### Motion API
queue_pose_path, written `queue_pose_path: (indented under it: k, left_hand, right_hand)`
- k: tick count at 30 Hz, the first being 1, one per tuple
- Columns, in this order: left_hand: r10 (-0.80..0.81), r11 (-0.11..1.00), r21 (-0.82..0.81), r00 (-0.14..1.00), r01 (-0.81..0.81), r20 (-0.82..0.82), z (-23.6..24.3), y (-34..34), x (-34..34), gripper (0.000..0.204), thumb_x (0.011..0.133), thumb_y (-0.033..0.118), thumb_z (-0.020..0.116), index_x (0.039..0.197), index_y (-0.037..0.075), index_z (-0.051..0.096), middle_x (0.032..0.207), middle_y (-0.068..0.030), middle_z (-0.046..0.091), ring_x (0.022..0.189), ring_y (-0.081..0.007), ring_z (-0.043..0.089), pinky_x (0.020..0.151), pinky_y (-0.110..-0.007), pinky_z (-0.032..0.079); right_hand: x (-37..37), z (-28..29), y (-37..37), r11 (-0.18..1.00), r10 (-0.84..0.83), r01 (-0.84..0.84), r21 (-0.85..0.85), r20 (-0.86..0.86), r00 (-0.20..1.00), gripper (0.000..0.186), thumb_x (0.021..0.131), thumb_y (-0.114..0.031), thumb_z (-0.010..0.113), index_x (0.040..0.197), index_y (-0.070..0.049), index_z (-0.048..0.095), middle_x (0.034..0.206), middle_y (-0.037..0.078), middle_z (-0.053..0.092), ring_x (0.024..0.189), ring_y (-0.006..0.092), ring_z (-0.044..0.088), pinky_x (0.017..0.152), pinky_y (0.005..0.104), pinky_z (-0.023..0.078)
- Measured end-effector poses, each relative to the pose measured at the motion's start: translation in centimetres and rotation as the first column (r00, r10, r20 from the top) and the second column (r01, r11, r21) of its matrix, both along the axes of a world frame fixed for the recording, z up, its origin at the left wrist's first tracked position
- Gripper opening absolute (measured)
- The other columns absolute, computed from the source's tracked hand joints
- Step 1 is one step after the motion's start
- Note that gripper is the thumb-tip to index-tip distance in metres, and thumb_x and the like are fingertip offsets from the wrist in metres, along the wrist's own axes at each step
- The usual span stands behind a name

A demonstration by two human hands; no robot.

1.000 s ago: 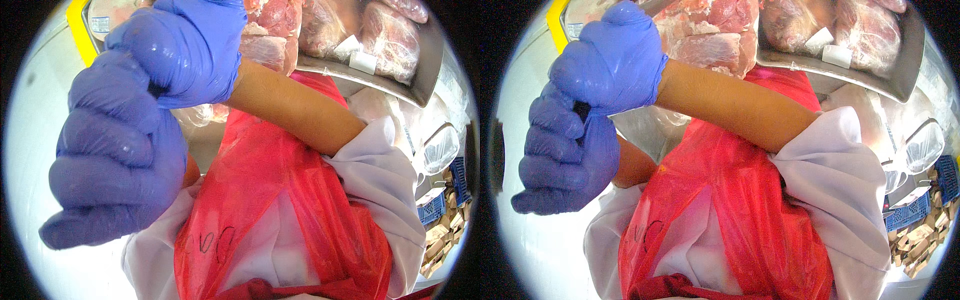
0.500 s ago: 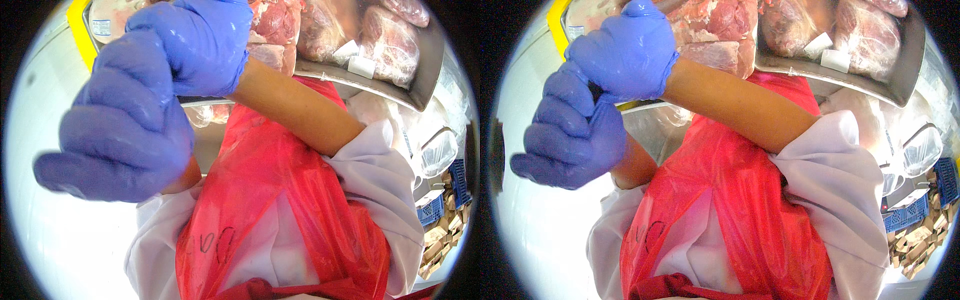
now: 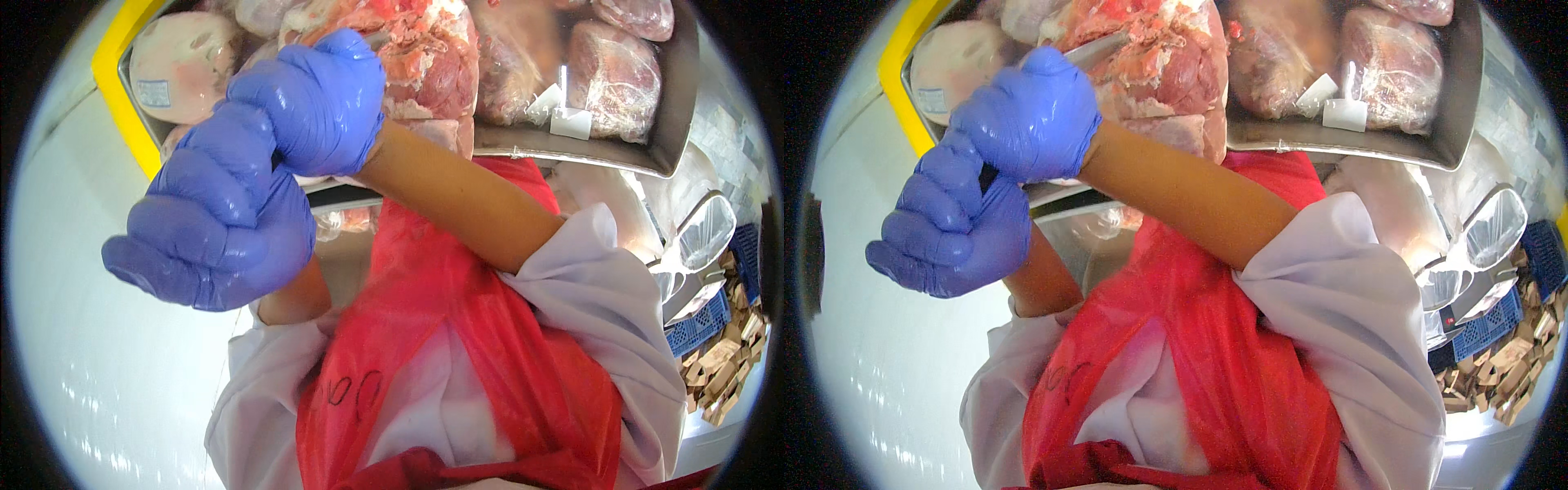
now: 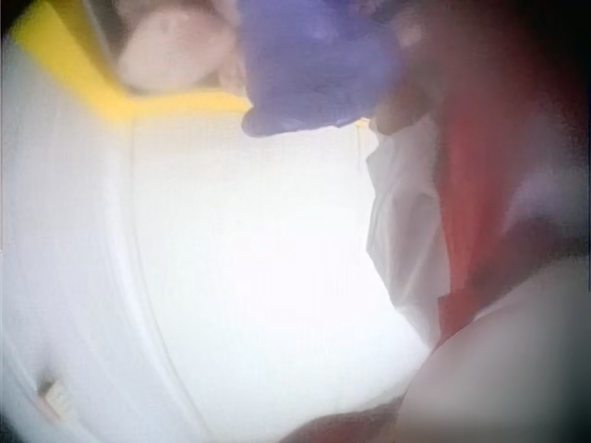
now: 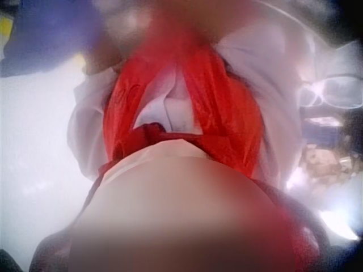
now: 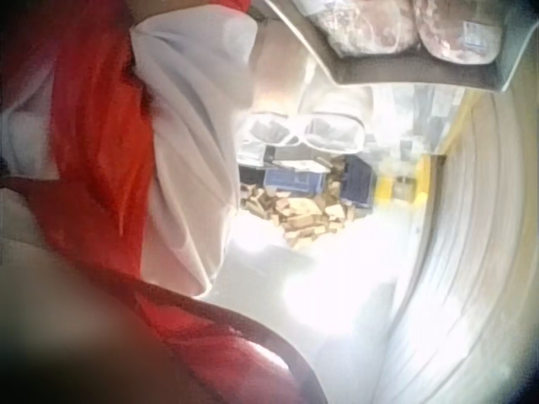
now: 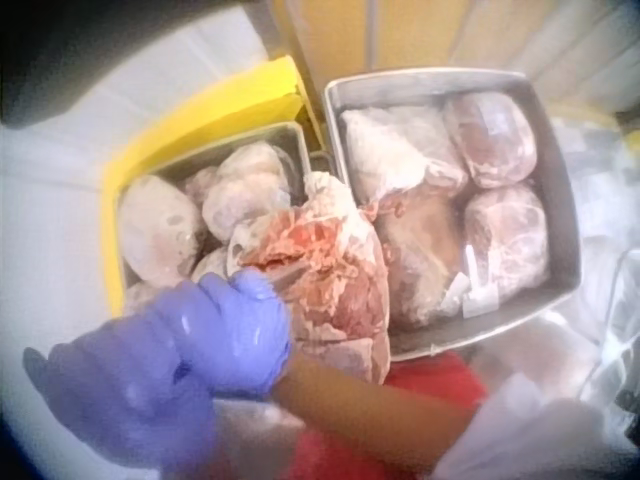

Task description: The person cuts a large piece of raw meat into smaller portions using a knife on a metal tray. They then place the cut pieces into plastic bags and arrange them in metal trays.

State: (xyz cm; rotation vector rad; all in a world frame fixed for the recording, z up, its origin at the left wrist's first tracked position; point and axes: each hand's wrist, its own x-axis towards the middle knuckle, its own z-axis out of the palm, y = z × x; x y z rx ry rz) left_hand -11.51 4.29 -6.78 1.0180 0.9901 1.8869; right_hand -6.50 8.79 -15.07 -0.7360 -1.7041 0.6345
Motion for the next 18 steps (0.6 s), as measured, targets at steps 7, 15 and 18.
queue_pose_path:
  k: [7,15,18]
  left_hand:
    - [0.104,0.994,-0.01,0.916,-0.109,0.388,-2.6,-3.3,-6.3,0.05,0.097,0.033,0.036,0.049,0.023,0.026,0.048,0.0031,0.025,0.052,-0.0119,0.025,0.053,-0.027,0.025]
    - [0.402,0.913,-0.229,0.648,-0.337,0.647,-9.1,-6.8,-12.1,0.05,0.092,0.026,0.043,0.05,0.023,0.017,0.048,0.0037,0.018,0.047,-0.0123,0.021,0.048,-0.025,0.023]
    - [0.245,0.966,-0.144,0.582,-0.215,0.776,-12.0,-7.0,-14.7,0.048,0.09,0.024,0.044,0.051,0.023,0.016,0.048,0.0048,0.017,0.046,-0.0118,0.019,0.048,-0.025,0.024]
  right_hand:
    - [-4.1,-1.3,-2.2,0.986,0.137,-0.158,0.05,0.295,0.946,0.009,0.074,-0.026,0.061,0.066,-0.021,0.062,0.061,-0.002,0.059,0.058,0.0179,0.061,0.059,0.0379,0.041]
    - [-8.0,-6.0,-3.8,0.937,0.174,-0.293,0.192,0.471,0.865,0.015,0.074,-0.025,0.063,0.067,-0.02,0.05,0.06,-0.001,0.055,0.054,0.0177,0.058,0.055,0.0362,0.038]
    - [-9.8,-7.7,-3.8,0.927,0.262,-0.37,0.064,0.596,0.759,0.008,0.079,-0.025,0.059,0.076,-0.018,0.063,0.067,0.001,0.063,0.062,0.0214,0.063,0.064,0.0381,0.041]
